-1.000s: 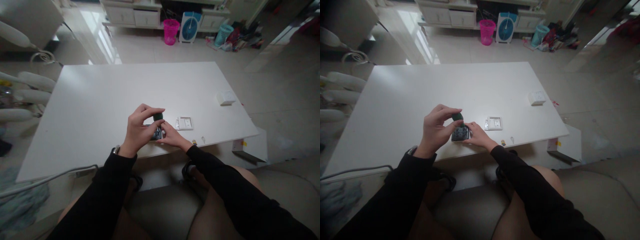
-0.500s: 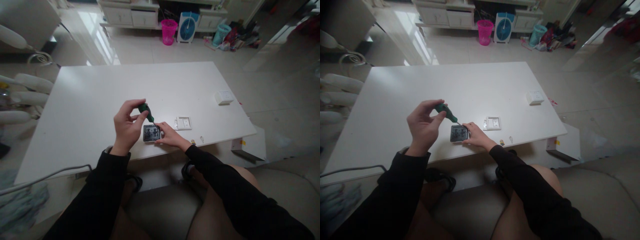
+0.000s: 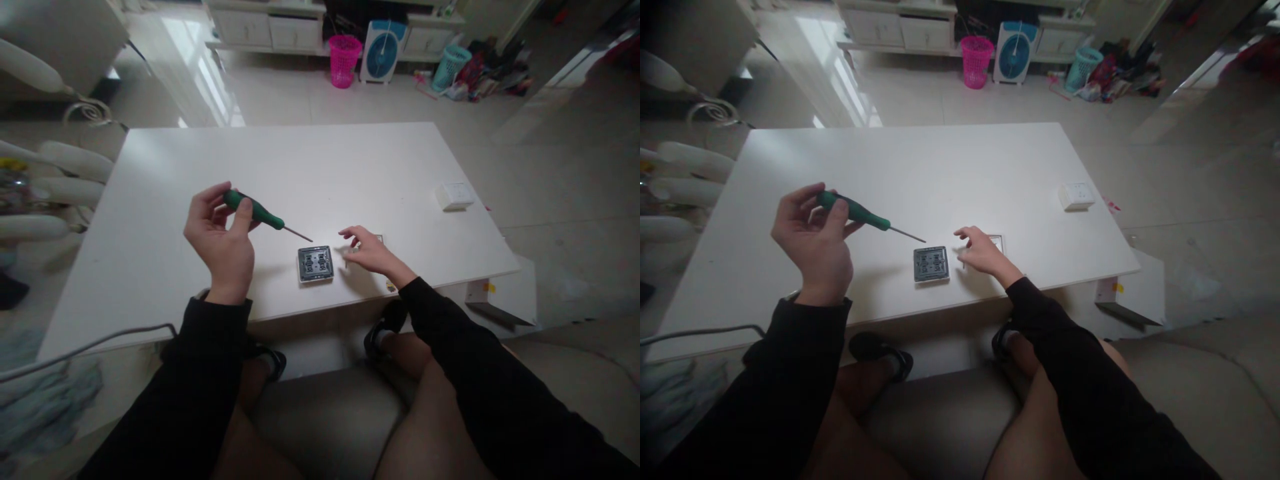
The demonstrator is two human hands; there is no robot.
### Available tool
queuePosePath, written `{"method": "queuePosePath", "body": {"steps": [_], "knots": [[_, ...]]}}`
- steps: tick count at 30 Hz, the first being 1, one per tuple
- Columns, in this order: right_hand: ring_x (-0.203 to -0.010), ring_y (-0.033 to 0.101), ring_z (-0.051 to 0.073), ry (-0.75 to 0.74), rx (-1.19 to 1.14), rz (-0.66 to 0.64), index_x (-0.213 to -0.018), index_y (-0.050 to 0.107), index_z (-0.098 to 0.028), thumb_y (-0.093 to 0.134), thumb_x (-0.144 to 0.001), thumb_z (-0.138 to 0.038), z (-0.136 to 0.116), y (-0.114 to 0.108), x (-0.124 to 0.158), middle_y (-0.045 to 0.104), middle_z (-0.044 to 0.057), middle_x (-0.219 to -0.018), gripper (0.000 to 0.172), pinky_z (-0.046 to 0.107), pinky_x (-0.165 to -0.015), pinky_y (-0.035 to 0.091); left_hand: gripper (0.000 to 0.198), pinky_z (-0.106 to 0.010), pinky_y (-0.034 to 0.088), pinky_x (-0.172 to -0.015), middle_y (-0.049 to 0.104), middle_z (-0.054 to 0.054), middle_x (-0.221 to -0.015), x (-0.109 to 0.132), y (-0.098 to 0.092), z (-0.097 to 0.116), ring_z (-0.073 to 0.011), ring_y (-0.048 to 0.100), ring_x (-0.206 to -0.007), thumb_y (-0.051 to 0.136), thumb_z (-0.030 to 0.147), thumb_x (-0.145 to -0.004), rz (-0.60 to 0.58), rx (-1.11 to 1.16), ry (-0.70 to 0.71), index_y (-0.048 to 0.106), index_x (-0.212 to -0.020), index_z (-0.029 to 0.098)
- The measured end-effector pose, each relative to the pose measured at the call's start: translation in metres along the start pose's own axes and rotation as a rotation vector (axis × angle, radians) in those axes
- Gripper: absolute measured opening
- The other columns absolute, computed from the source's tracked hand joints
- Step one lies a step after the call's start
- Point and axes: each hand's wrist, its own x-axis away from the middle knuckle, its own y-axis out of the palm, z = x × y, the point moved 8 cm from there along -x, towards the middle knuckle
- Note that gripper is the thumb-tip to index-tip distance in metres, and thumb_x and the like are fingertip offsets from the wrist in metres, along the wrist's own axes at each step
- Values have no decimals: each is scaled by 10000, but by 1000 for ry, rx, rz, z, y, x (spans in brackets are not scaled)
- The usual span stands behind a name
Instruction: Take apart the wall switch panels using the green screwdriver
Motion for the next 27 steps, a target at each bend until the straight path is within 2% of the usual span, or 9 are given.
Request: {"method": "queuePosePath", "body": {"steps": [3, 7, 11, 16, 20, 23, 27], "knots": [[-879, 599, 211, 40, 198, 57, -1005, 699, -171, 639, -798, -69, 10, -9, 0, 679, 85, -1006, 239, 383, -860, 497, 357, -351, 698, -672, 699, -5, -1099, 1, -3, -5, -165, 718, -920, 816, 356, -857, 62, 58, -86, 660, -1162, 254], [-829, 604, 222, 53, 342, -22, -890, 689, -183, 679, -848, -162, 10, 11, 6, 694, 74, -856, 48, 348, -779, 464, 363, -327, 687, -642, 687, -43, -1114, 3, -1, -11, -176, 716, -905, 810, 383, -859, 54, 62, -123, 658, -1162, 253], [-848, 639, 249, 71, 438, -71, -920, 702, -179, 638, -874, -144, 3, 26, 11, 727, 113, -884, 86, 347, -738, 440, 377, -307, 677, -660, 679, -50, -1148, 3, 1, -18, -184, 723, -932, 777, 459, -885, 4, 33, -91, 637, -1193, 293], [-853, 662, 255, 72, 477, -116, -998, 701, -171, 541, -883, -62, -3, 35, 11, 756, 137, -947, 225, 346, -728, 429, 363, -304, 676, -661, 675, -46, -1119, 4, 2, -25, -175, 722, -903, 775, 447, -883, 6, 49, -110, 636, -1182, 295], [-852, 656, 273, 96, 519, -138, -1061, 668, -151, 535, -869, -63, -1, 41, 11, 747, 165, -971, 249, 356, -716, 419, 322, -297, 674, -675, 675, -39, -1097, 4, 5, -22, -174, 725, -910, 739, 424, -913, -7, 35, -91, 626, -1187, 299], [-871, 642, 265, 58, 459, -107, -1053, 647, -145, 512, -877, -68, -3, 41, 9, 731, 166, -978, 234, 354, -748, 429, 300, -295, 673, -694, 674, -34, -1094, 5, 7, -21, -166, 718, -914, 731, 364, -916, -7, 55, -109, 621, -1187, 298], [-816, 601, 219, -17, 254, 9, -1050, 605, -173, 516, -867, -90, -8, 34, 5, 693, 96, -926, 220, 333, -746, 434, 291, -280, 667, -709, 662, -24, -1084, 7, 7, -18, -136, 705, -874, 730, 278, -891, 17, 60, -180, 627, -1163, 269]]}}
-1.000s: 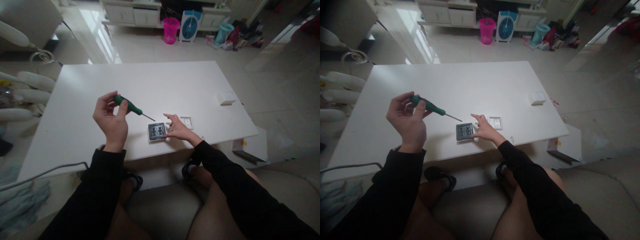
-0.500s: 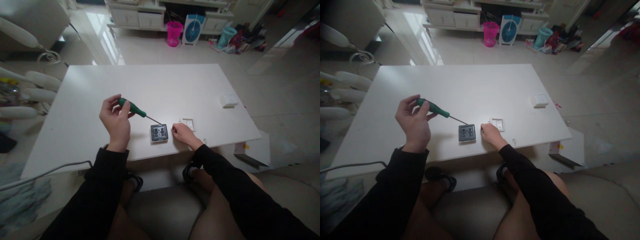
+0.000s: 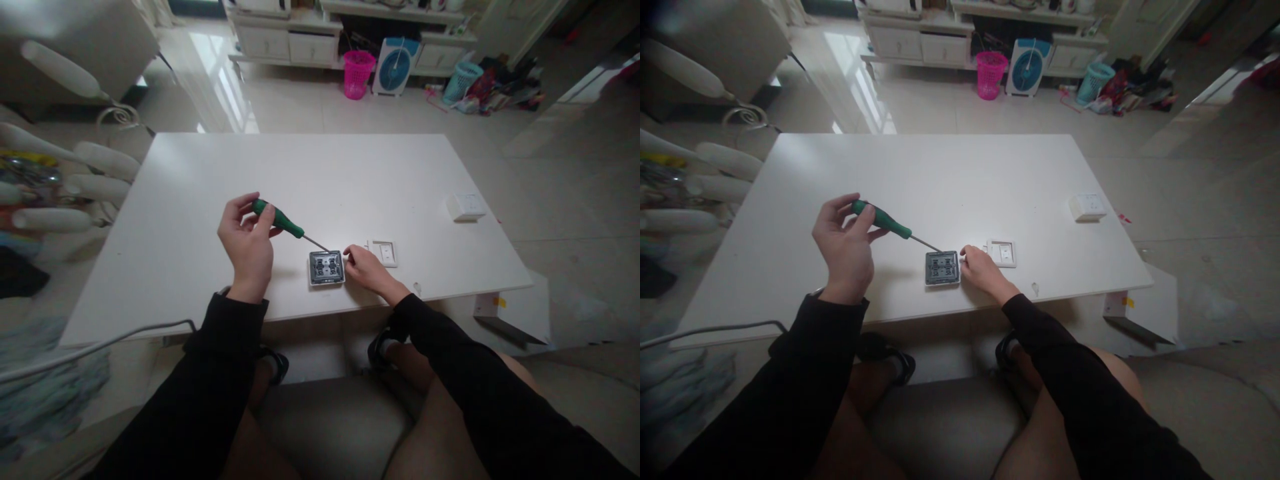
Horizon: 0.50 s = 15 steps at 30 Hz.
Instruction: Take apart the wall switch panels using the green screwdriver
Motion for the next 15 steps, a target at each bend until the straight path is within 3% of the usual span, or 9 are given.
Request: {"method": "queuePosePath", "body": {"steps": [8, 15], "knots": [[-762, 617, 169, -82, -493, 173, -1121, 542, -225, 592, -846, -169, -16, -17, 1, 646, -5, -841, 285, 311, -714, 478, 272, -278, 662, -704, 648, -21, -1035, 5, 5, 6, -126, 696, -827, 731, 216, -854, 20, 47, -74, 644, -1110, 237], [-777, 630, 166, -121, -595, 197, -1117, 531, -235, 617, -859, -201, -23, -19, 2, 646, -7, -855, 274, 325, -731, 502, 272, -283, 661, -704, 649, -18, -1017, 5, 6, 5, -128, 697, -825, 733, 219, -856, 6, 60, -78, 642, -1112, 239]]}}
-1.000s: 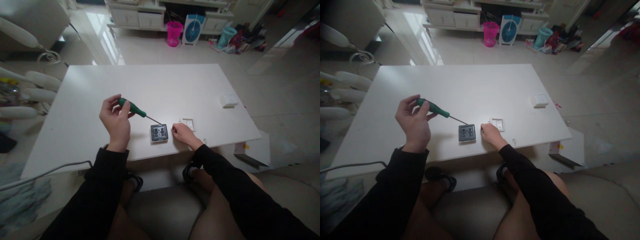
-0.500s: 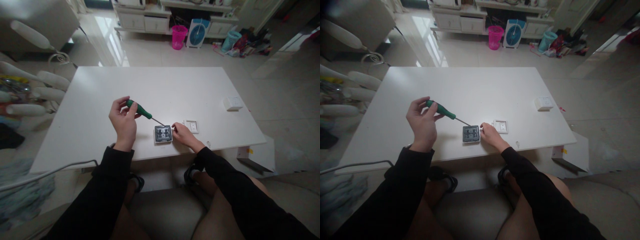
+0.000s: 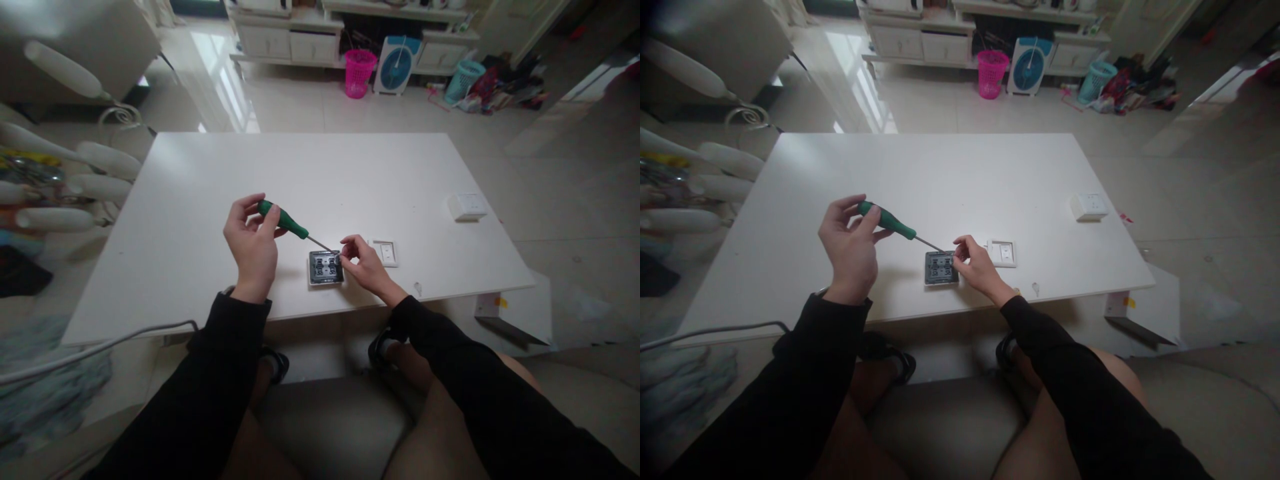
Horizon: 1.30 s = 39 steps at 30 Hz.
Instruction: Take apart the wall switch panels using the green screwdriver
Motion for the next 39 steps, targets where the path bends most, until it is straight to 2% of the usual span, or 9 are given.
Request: {"method": "queuePosePath", "body": {"steps": [16, 28, 32, 39], "knots": [[-784, 628, 160, -29, 4, -39, -1132, 562, -237, 605, -882, -170, -3, 7, 3, 648, -7, -860, 263, 327, -737, 506, 272, -261, 660, -663, 641, -17, -1022, 0, -2, 2, -123, 686, -809, 733, 231, -853, 12, -15, -6, 642, -1109, 241], [-794, 625, 161, -1, -33, -31, -1088, 549, -234, 612, -905, -222, -5, 9, 7, 634, -3, -865, 195, 331, -762, 506, 335, -314, 661, -739, 693, -39, -1021, -7, 4, -15, -176, 721, -902, 746, 408, -875, -80, 45, -26, 652, -1151, 244], [-796, 631, 165, 0, -36, -7, -1083, 550, -232, 617, -904, -233, -5, 8, 6, 640, 1, -872, 192, 337, -762, 506, 358, -301, 655, -727, 724, -40, -994, -4, 10, -13, -188, 736, -918, 720, 440, -898, -143, 58, -45, 639, -1206, 275], [-804, 632, 167, 15, -41, 4, -1080, 551, -239, 619, -909, -236, -6, 8, 7, 648, 4, -880, 184, 344, -776, 515, 360, -297, 655, -728, 732, -49, -1011, -3, 11, -8, -189, 737, -918, 717, 471, -907, -140, 19, -31, 634, -1203, 281]]}}
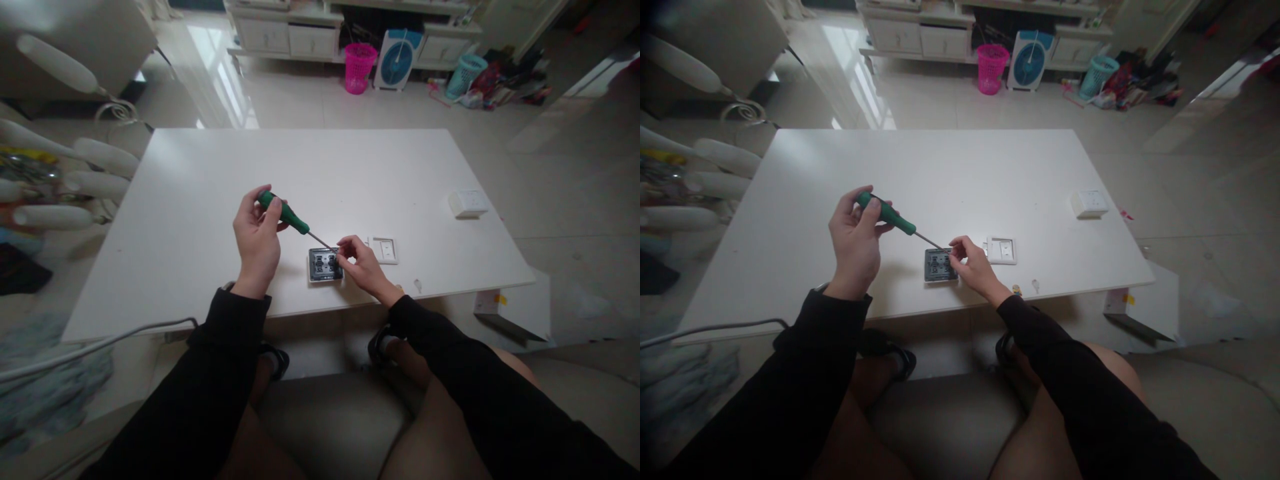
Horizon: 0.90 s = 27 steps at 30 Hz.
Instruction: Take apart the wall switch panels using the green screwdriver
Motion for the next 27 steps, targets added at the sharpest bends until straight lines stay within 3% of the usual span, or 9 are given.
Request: {"method": "queuePosePath", "body": {"steps": [10, 16, 21, 27], "knots": [[-817, 633, 173, -53, 94, 15, -1076, 569, -229, 597, -911, -212, -5, 0, 3, 652, 17, -888, 168, 349, -795, 516, 406, -354, 677, -745, 702, -61, -1109, 3, 8, -8, -205, 745, -916, 733, 428, -910, -76, 74, -77, 568, -1269, 333], [-792, 638, 168, -72, 75, 25, -1090, 579, -241, 624, -879, -202, -9, 0, 2, 664, 4, -869, 219, 347, -778, 527, 528, -359, 682, -713, 698, -73, -1154, 5, 7, -6, -215, 750, -898, 809, 277, -829, -36, 26, -61, 556, -1289, 336], [-786, 648, 163, -49, 0, 29, -1099, 575, -252, 674, -839, -213, -7, 0, 2, 669, -7, -874, 282, 348, -764, 540, 514, -370, 687, -711, 698, -79, -1166, 5, 6, -5, -222, 754, -903, 793, 257, -835, -29, 28, -59, 557, -1286, 330], [-796, 661, 166, -9, -5, 15, -1065, 582, -253, 687, -847, -248, -4, 0, 1, 687, 0, -882, 242, 348, -752, 551, 490, -348, 685, -682, 703, -72, -1155, 4, 6, -4, -208, 751, -877, 803, 277, -835, -29, 31, -47, 570, -1264, 328]]}}
